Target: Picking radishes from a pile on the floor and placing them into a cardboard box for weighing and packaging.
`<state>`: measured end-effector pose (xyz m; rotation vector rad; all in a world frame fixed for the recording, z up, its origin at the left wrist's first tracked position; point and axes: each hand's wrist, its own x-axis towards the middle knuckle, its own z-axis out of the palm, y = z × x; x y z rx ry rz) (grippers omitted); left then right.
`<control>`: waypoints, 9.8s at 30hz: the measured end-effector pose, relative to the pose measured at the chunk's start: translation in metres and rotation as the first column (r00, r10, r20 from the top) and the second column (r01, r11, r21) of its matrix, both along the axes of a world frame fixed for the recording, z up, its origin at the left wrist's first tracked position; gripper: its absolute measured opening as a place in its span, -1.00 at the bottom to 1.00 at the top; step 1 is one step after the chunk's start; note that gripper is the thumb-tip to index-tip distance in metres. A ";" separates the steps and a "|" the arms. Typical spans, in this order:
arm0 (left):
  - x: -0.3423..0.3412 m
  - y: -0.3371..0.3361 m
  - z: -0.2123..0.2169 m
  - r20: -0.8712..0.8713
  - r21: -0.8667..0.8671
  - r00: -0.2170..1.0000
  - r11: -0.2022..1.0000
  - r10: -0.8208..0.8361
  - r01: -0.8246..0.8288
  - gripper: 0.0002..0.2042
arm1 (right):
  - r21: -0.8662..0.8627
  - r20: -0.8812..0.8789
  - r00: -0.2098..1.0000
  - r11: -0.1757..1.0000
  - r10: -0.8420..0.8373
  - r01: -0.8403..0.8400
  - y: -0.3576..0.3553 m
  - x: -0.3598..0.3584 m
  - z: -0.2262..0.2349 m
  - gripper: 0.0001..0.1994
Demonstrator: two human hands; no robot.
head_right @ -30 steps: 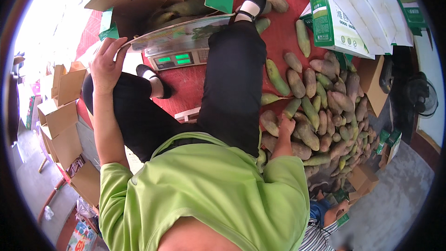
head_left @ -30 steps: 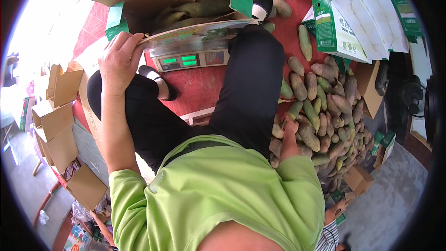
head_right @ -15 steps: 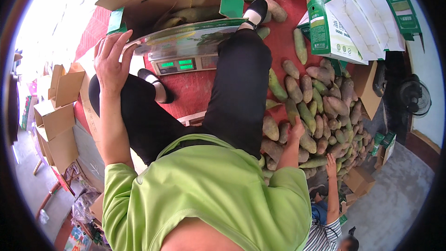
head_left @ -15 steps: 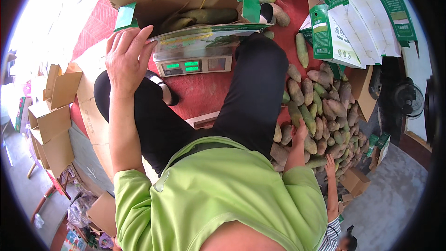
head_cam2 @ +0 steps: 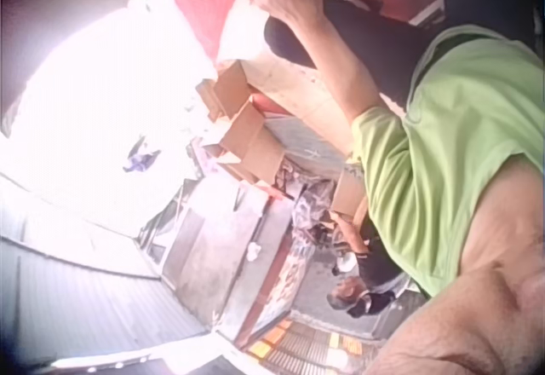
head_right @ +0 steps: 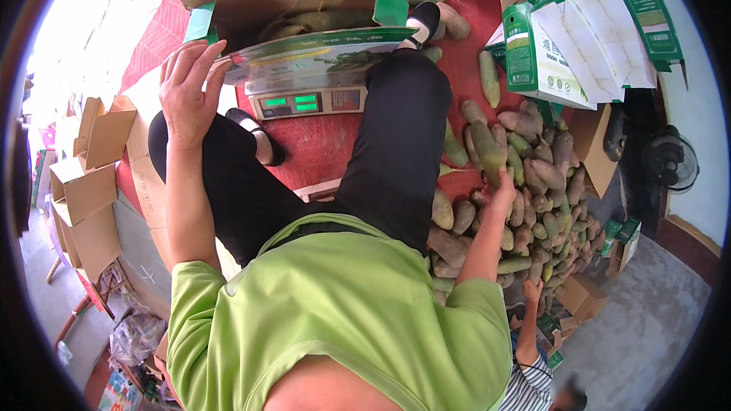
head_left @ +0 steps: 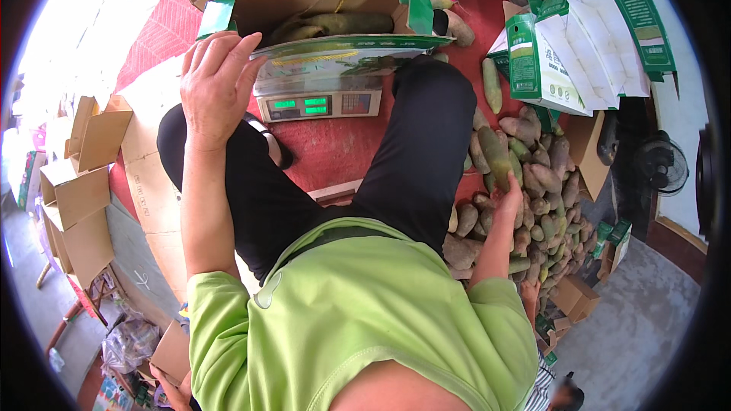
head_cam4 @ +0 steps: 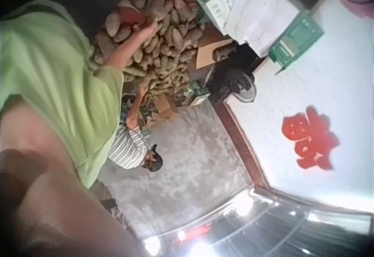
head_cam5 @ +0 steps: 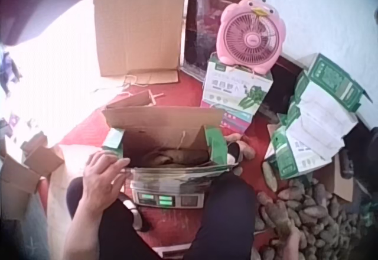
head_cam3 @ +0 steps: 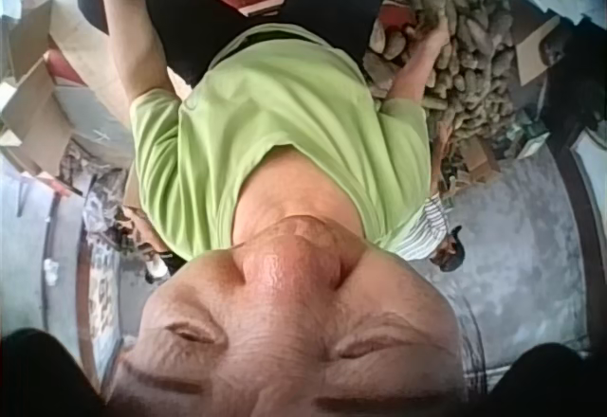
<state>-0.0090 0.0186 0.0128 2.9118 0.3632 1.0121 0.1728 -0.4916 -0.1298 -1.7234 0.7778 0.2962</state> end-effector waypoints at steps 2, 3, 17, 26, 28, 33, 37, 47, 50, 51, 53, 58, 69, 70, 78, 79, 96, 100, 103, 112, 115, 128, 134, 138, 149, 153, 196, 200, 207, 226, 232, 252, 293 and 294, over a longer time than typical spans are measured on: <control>-0.001 0.001 0.000 0.004 -0.002 1.000 1.000 0.001 -0.001 -0.74 | 0.041 0.059 0.997 0.998 0.049 -0.051 0.011 0.012 0.017 -0.60; -0.001 0.001 0.001 0.006 -0.004 1.000 1.000 -0.002 0.002 -0.74 | 0.040 0.062 0.997 0.998 0.048 -0.051 0.018 0.017 0.025 -0.60; -0.001 0.002 0.004 -0.032 -0.059 0.998 0.997 -0.046 0.044 -0.76 | 0.060 0.645 0.532 0.658 0.548 -0.751 0.190 0.078 0.186 -0.63; 0.002 0.000 0.004 -0.061 -0.103 0.996 0.993 -0.059 0.053 -0.77 | -0.181 0.373 0.058 0.134 0.926 -0.974 0.377 0.074 0.171 -0.58; 0.004 0.002 0.004 -0.067 -0.126 0.996 0.991 -0.061 0.052 -0.77 | -0.405 0.462 -0.067 0.144 0.884 -0.903 0.396 0.081 0.143 -0.60; 0.002 0.006 0.004 -0.067 -0.122 0.997 0.992 -0.043 0.035 -0.74 | -0.330 0.620 0.127 0.405 0.774 -0.853 0.368 0.104 0.148 -0.68; -0.006 0.013 0.008 0.021 -0.230 0.998 0.972 0.052 -0.046 -0.71 | -0.028 0.671 0.479 0.664 0.566 -0.747 0.344 0.125 0.139 -0.76; -0.018 0.023 0.006 0.066 -0.244 0.990 0.964 0.122 -0.103 -0.72 | -0.233 0.730 0.324 0.665 0.601 -0.709 0.355 0.142 0.125 -0.71; -0.016 0.020 0.015 -0.017 -0.249 0.995 0.963 0.098 -0.099 -0.67 | -0.592 0.673 0.090 0.608 0.734 -0.529 0.370 0.140 0.141 -0.59; -0.013 0.019 0.019 -0.017 -0.247 0.995 0.964 0.101 -0.102 -0.67 | -0.756 0.637 -0.135 0.581 0.759 -0.301 0.377 0.141 0.147 -0.59; -0.005 0.017 0.026 -0.148 -0.274 0.989 0.960 0.022 -0.062 -0.60 | -0.830 0.532 -0.341 0.556 0.775 -0.033 0.386 0.142 0.150 -0.60; 0.018 0.018 0.022 -0.406 -0.183 0.908 0.983 -0.102 0.029 -0.85 | -0.963 0.208 -0.343 0.129 0.916 -0.237 0.419 0.146 0.149 -0.70; 0.000 0.045 0.027 -0.359 -0.148 0.926 0.986 -0.121 0.072 -0.96 | -0.940 0.173 -0.392 0.033 0.904 -0.340 0.451 0.121 0.179 -0.83; -0.008 0.053 0.028 -0.332 -0.171 0.938 0.984 -0.102 0.046 -0.96 | -0.960 0.154 -0.439 0.028 0.885 -0.280 0.460 0.117 0.185 -0.83; -0.106 0.110 0.031 -0.216 -0.098 0.966 0.981 0.142 -0.166 -0.98 | -0.993 0.106 -0.615 0.049 0.782 -0.108 0.549 0.043 0.220 -0.83; -0.120 0.112 0.034 -0.222 -0.090 0.960 0.977 0.169 -0.193 -0.96 | -0.993 0.106 -0.617 0.046 0.780 -0.113 0.557 0.029 0.223 -0.83; -0.377 0.049 0.050 -0.501 0.078 0.694 0.826 0.517 -0.559 -0.97 | -0.823 0.139 -0.769 -0.360 0.623 -0.440 0.591 -0.259 0.144 -0.86; -0.451 0.013 0.028 -0.645 0.095 0.559 0.780 0.521 -0.618 -0.95 | -0.755 0.125 -0.828 -0.488 0.547 -0.437 0.562 -0.336 0.107 -0.83; -0.499 -0.024 0.004 -0.713 0.101 0.481 0.753 0.511 -0.650 -0.95 | -0.587 0.093 -0.867 -0.677 0.489 -0.445 0.531 -0.371 0.095 -0.79; -0.575 -0.089 -0.023 -0.930 -0.005 0.165 0.439 0.327 -0.899 -0.88 | -0.421 0.218 -0.951 -0.858 0.219 -0.294 0.464 -0.413 0.083 -0.77; -0.511 -0.053 0.004 -0.958 0.130 -0.066 0.218 0.278 -0.967 -0.81 | -0.421 0.191 -0.929 -0.829 0.316 -0.368 0.487 -0.370 0.086 -0.76; -0.225 0.027 0.047 -0.478 -0.234 0.833 0.874 0.278 -0.425 -0.90 | -0.287 0.741 -0.143 0.117 0.656 -0.951 0.472 -0.034 0.135 -0.85; -0.065 -0.005 0.039 -0.075 -0.528 0.993 0.848 -0.086 0.033 -0.88 | -0.224 0.600 0.325 0.543 0.731 -0.809 0.338 0.149 0.144 -0.79; 0.016 -0.043 0.030 -0.067 -0.606 0.952 0.770 -0.299 0.200 -0.91 | -0.208 0.621 0.594 0.838 0.511 -0.504 0.221 0.257 0.134 -0.82; 0.048 -0.041 -0.026 -0.347 -0.566 0.888 0.822 -0.301 0.058 -0.95 | -0.557 0.660 0.692 0.808 0.292 0.191 0.005 0.419 0.199 -0.49; 0.053 -0.034 -0.034 -0.426 -0.530 0.863 0.848 -0.273 0.007 -0.94 | -0.776 0.553 0.739 0.561 0.384 0.289 -0.007 0.425 0.249 -0.35; 0.077 -0.065 0.071 0.103 -0.629 0.964 0.735 -0.244 0.253 -0.07 | -0.470 0.514 0.015 0.296 0.858 -0.831 0.272 0.121 0.482 -0.82; 0.089 -0.081 0.086 0.233 -0.648 0.943 0.685 -0.238 0.333 0.09 | -0.426 0.613 -0.061 0.264 0.787 -0.865 0.318 0.123 0.413 -0.80; 0.046 -0.043 0.033 0.368 -0.873 0.917 0.395 0.153 0.285 0.09 | -0.543 0.410 -0.347 -0.080 0.844 -0.836 0.391 0.070 0.332 -0.75; -0.052 0.020 0.014 0.155 -0.876 0.922 0.480 0.354 -0.037 -0.34 | 0.302 0.550 -0.019 -0.220 0.835 -0.928 0.491 -0.023 0.220 -0.54; -0.055 0.049 0.014 0.229 -0.892 0.961 0.429 0.158 0.142 -0.27 | -0.039 0.518 -0.217 -0.230 0.827 -0.972 0.415 -0.029 0.162 -0.02; -0.038 0.061 -0.012 0.008 -1.000 0.942 -0.024 0.336 0.017 -0.41 | -0.887 0.323 -0.412 0.120 0.852 -0.446 0.345 -0.031 0.162 -0.80; 0.044 0.021 0.012 -0.878 0.062 0.471 0.995 0.090 -0.075 -0.48 | -0.935 0.086 -0.485 -0.096 0.871 -0.340 0.327 -0.039 0.130 -0.79; 0.036 0.020 0.021 -0.842 0.118 0.514 0.986 0.163 -0.119 -0.46 | -0.937 0.075 -0.478 -0.102 0.875 -0.333 0.324 -0.036 0.130 -0.79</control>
